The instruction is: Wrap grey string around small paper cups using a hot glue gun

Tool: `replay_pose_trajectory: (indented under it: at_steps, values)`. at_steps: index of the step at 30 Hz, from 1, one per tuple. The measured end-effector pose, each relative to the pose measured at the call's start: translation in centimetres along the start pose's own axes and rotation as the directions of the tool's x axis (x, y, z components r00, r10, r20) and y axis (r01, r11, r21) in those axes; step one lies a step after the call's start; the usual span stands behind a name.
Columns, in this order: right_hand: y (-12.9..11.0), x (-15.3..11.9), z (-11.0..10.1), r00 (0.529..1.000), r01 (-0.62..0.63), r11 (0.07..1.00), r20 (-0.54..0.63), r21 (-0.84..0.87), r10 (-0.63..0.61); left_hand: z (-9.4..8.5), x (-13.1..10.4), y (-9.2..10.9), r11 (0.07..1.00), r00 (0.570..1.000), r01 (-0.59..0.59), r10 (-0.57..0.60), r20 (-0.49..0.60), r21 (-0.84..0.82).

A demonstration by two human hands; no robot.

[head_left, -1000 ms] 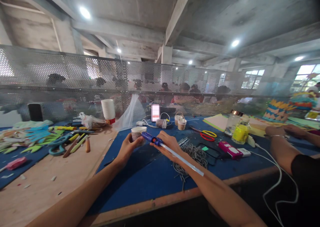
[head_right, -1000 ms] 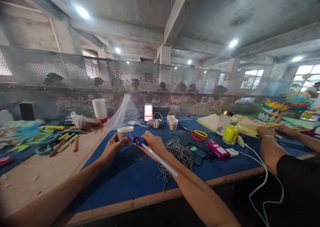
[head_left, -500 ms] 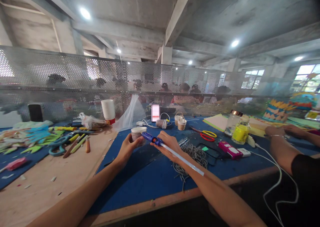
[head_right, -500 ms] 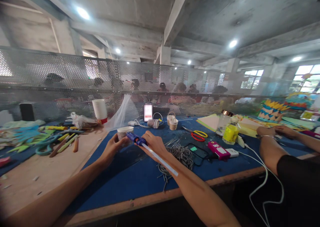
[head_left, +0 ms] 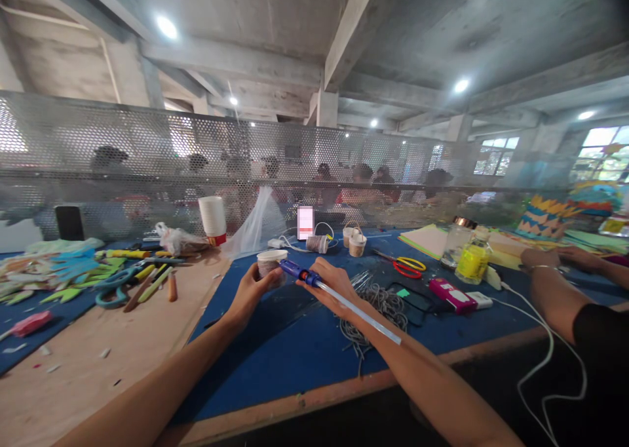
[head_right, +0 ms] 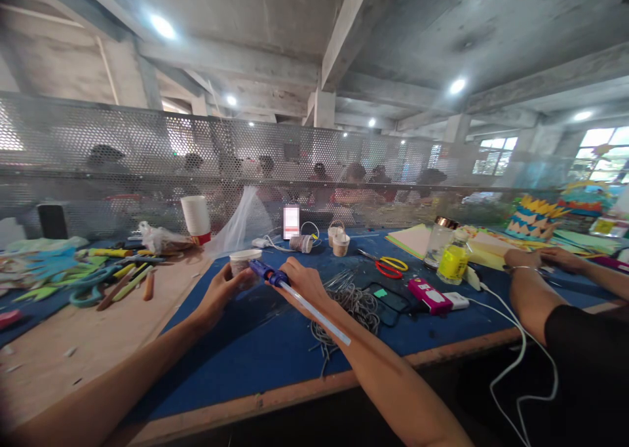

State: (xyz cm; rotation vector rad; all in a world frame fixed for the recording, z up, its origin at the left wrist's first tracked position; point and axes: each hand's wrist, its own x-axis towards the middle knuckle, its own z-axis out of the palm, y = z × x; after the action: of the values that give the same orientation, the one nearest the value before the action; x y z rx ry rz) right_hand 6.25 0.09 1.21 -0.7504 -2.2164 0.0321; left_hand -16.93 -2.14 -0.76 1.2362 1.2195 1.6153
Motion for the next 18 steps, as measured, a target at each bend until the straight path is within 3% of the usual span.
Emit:
replay_pose_trajectory:
  at_steps: [18]
  values:
    - [0.19, -0.03, -0.19, 1.000, 0.005, 1.000, -0.016, -0.005, -0.005, -0.40, 0.37, -0.56, 1.000, 1.000, -0.009, 0.009, 0.017, -0.014]
